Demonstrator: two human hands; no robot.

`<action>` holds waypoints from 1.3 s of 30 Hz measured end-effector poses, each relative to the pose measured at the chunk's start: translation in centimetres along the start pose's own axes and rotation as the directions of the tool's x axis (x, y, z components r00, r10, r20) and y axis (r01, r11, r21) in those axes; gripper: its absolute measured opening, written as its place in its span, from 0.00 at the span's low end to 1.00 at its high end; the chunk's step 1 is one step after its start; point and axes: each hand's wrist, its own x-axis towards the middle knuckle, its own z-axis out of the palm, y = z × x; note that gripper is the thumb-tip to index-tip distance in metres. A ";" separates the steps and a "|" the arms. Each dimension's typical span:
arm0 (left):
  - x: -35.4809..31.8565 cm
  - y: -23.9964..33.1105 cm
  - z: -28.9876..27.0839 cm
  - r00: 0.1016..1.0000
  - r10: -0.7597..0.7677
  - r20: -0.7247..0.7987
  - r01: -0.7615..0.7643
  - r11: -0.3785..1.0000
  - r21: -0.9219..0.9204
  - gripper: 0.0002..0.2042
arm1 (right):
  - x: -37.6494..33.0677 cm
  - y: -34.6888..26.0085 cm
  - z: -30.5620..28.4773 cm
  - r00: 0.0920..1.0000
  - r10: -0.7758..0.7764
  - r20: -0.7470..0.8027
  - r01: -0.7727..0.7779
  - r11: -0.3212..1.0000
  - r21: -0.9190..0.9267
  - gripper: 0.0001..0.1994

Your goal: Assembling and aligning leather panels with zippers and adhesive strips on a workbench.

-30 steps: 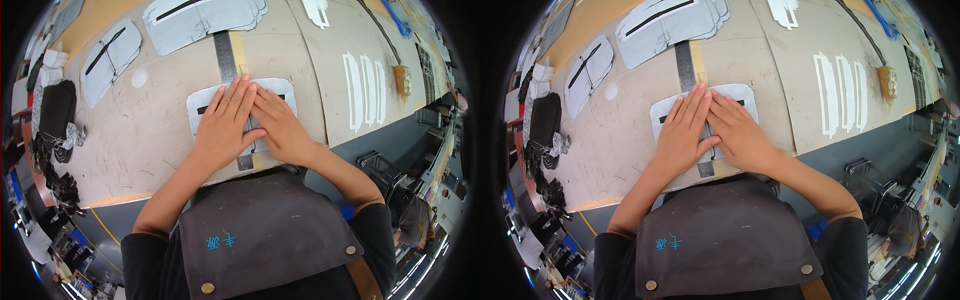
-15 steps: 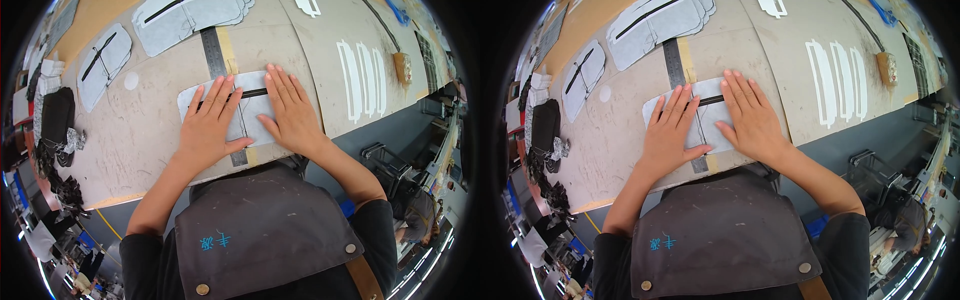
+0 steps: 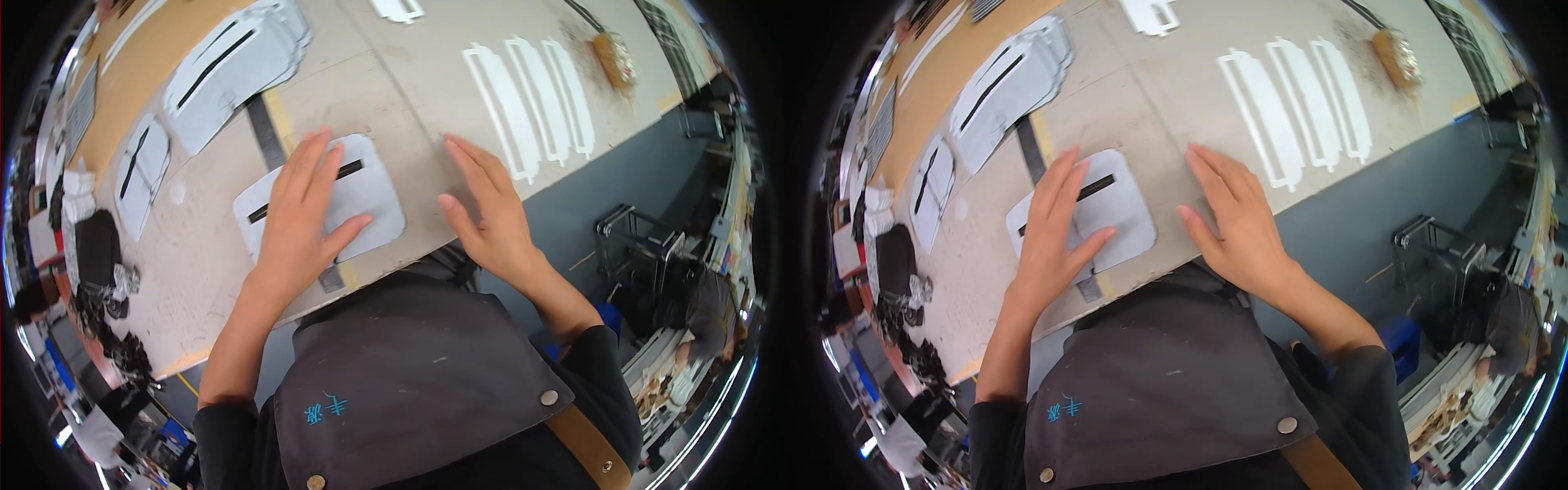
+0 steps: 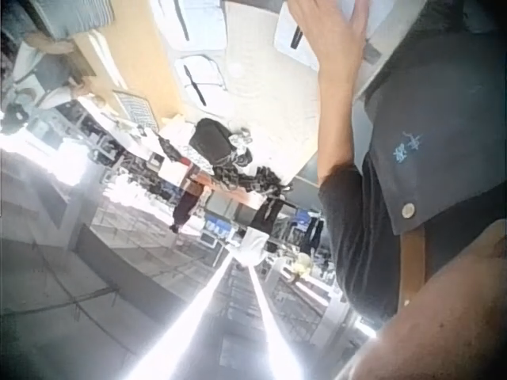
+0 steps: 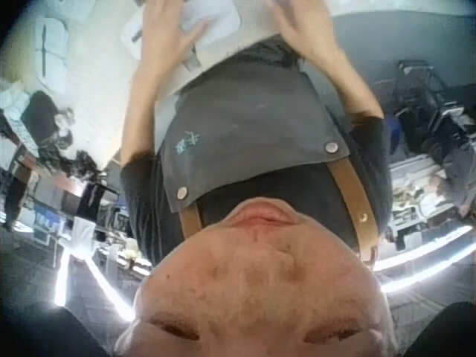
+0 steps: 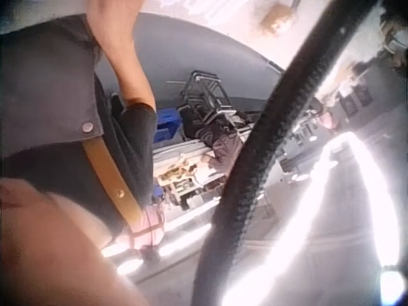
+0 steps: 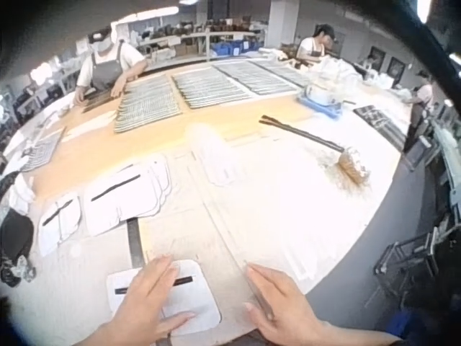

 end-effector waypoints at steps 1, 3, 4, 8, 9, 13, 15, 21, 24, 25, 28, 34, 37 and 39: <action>1.5 0.9 1.0 0.998 0.052 -0.016 -0.053 0.996 -0.073 0.36 | -0.9 0.4 -0.4 1.000 0.017 -0.016 -0.017 1.000 -0.016 0.29; 5.0 3.3 3.4 0.981 0.163 -0.106 -0.180 0.968 -0.176 0.25 | -2.6 1.4 -0.9 0.904 0.417 -0.089 -0.309 0.784 0.538 0.20; 6.5 4.4 4.6 0.978 0.181 -0.101 -0.197 0.963 -0.184 0.25 | -3.2 1.9 -1.7 0.897 0.429 -0.104 -0.314 0.785 0.534 0.20; 10.4 8.0 9.0 0.930 0.355 -0.100 -0.369 0.891 -0.264 0.22 | -4.9 3.0 -4.9 0.668 0.741 0.062 -0.433 0.320 0.843 0.20; 10.9 8.5 9.7 0.919 0.384 -0.086 -0.393 0.879 -0.270 0.21 | -5.3 3.3 -5.5 0.659 0.740 0.136 -0.443 0.235 0.865 0.20; 11.7 9.4 11.4 0.916 0.399 -0.040 -0.398 0.894 -0.203 0.20 | -5.9 3.9 -5.9 0.657 0.692 0.300 -0.450 0.041 0.892 0.21; 11.8 9.7 11.7 0.924 0.376 -0.062 -0.381 0.907 -0.179 0.18 | -5.7 4.1 -5.9 0.662 0.689 0.295 -0.422 0.018 0.906 0.20; 12.4 10.2 12.9 0.912 0.358 -0.203 -0.380 0.921 -0.082 0.11 | -5.3 4.8 -5.8 0.745 0.598 0.296 -0.283 -0.119 0.952 0.19; 12.4 9.8 12.7 0.946 0.214 -0.242 -0.282 0.914 -0.292 0.08 | -4.6 4.2 -5.7 0.736 0.639 0.223 -0.342 0.068 0.937 0.18; 12.2 9.5 12.2 0.946 0.212 -0.246 -0.280 0.916 -0.288 0.08 | -4.3 3.9 -5.6 0.716 0.671 0.192 -0.386 0.152 0.910 0.17; 11.7 8.6 8.8 0.930 0.046 -0.365 -0.215 0.872 -0.440 0.07 | -3.4 3.5 -5.2 0.694 0.718 0.050 -0.441 0.369 0.819 0.16; 7.3 5.4 1.2 0.937 -0.184 -0.297 -0.094 0.687 -0.720 0.06 | 0.2 5.8 -4.2 0.839 0.333 -0.431 -0.245 0.938 0.247 0.25; 4.5 3.5 -1.5 0.943 -0.230 -0.241 -0.066 0.581 -0.811 0.05 | 2.6 5.3 -3.6 0.877 0.412 -0.248 -0.249 0.830 0.500 0.32; 2.7 2.3 -2.8 0.936 -0.290 -0.202 -0.035 0.494 -0.869 0.05 | 3.9 4.1 -2.9 0.904 0.427 0.029 -0.300 0.585 0.754 0.28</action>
